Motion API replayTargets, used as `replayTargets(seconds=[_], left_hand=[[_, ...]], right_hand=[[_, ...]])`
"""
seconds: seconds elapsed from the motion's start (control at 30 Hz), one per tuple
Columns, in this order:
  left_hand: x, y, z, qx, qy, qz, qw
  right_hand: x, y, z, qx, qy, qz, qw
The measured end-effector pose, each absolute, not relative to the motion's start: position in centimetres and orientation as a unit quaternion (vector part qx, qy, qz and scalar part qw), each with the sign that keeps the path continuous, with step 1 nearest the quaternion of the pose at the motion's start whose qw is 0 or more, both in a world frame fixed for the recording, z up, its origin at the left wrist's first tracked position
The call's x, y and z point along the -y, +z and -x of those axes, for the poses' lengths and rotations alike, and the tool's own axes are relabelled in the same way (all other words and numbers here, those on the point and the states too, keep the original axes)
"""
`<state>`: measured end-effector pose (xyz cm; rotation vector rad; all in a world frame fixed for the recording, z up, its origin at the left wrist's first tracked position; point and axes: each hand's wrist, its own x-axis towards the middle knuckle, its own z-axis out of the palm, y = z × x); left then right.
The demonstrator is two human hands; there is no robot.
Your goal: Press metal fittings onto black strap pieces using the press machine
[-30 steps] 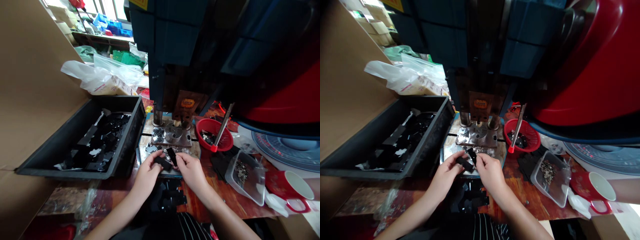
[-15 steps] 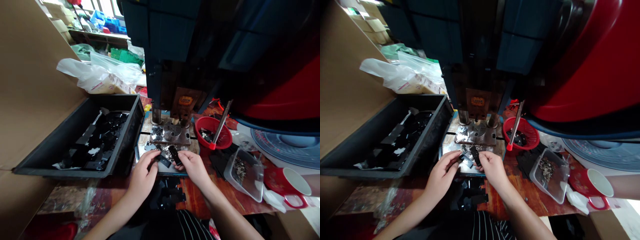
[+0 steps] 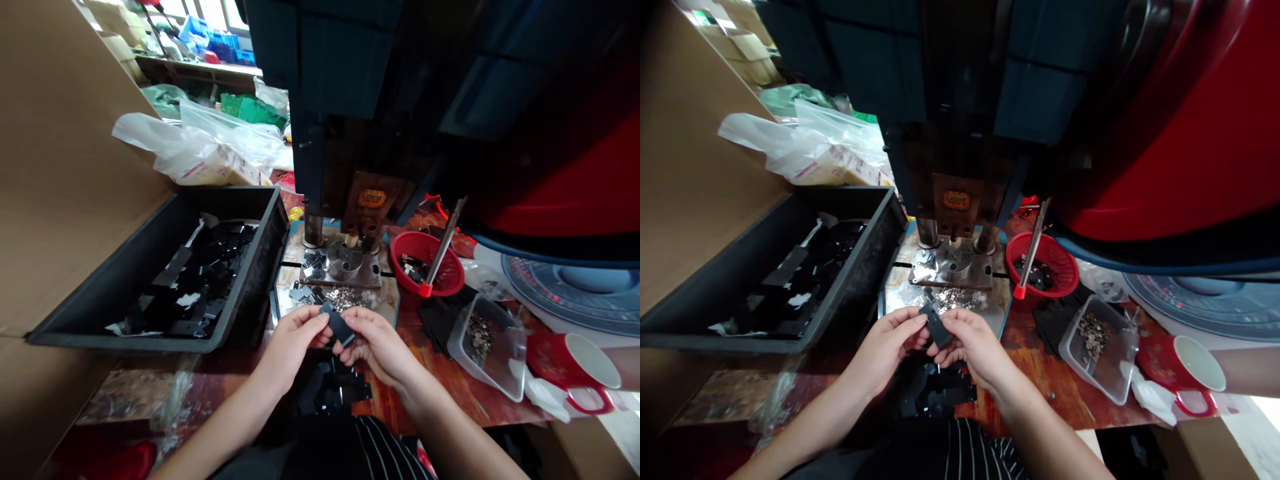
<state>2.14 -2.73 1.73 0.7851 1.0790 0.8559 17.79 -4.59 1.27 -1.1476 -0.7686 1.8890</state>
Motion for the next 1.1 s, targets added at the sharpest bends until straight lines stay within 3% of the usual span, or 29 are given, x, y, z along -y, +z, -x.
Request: replayTargets(seconds=[0.17, 0.3, 0.47, 0.57, 0.7, 0.93, 1.1], left_hand=[[2.9, 2.1, -1.9, -0.477, 0.406, -0.356, 0.694], [1.8, 2.4, -1.8, -0.428, 0.417, -0.419, 0.684], [-2.9, 2.5, -3.4, -0.505, 0.438, -0.594, 0.447], [-5.9, 2.3, -4.4, -0.512, 0.434, -0.673, 0.311], [-8.2, 1.7, -5.0, -0.512, 0.430, -0.708, 0.226], [-9.6, 0.7, -5.3, -0.497, 0.414, -0.715, 0.265], [-10.1, 0.7, -5.7, -0.482, 0.406, -0.725, 0.277]], right_hand=[[4.5, 1.3, -17.8, 0.278, 0.762, 0.411, 0.416], [3.1, 1.9, -18.1, 0.429, 0.599, 0.501, 0.455], [-1.1, 2.3, -19.1, 0.647, 0.243, 0.565, 0.452], [-3.7, 1.8, -19.6, 0.671, 0.143, 0.574, 0.447], [-6.2, 0.8, -20.1, 0.647, 0.148, 0.594, 0.454], [-7.5, -0.8, -20.4, 0.582, 0.285, 0.574, 0.500], [-8.0, -0.9, -20.2, 0.575, 0.301, 0.578, 0.494]])
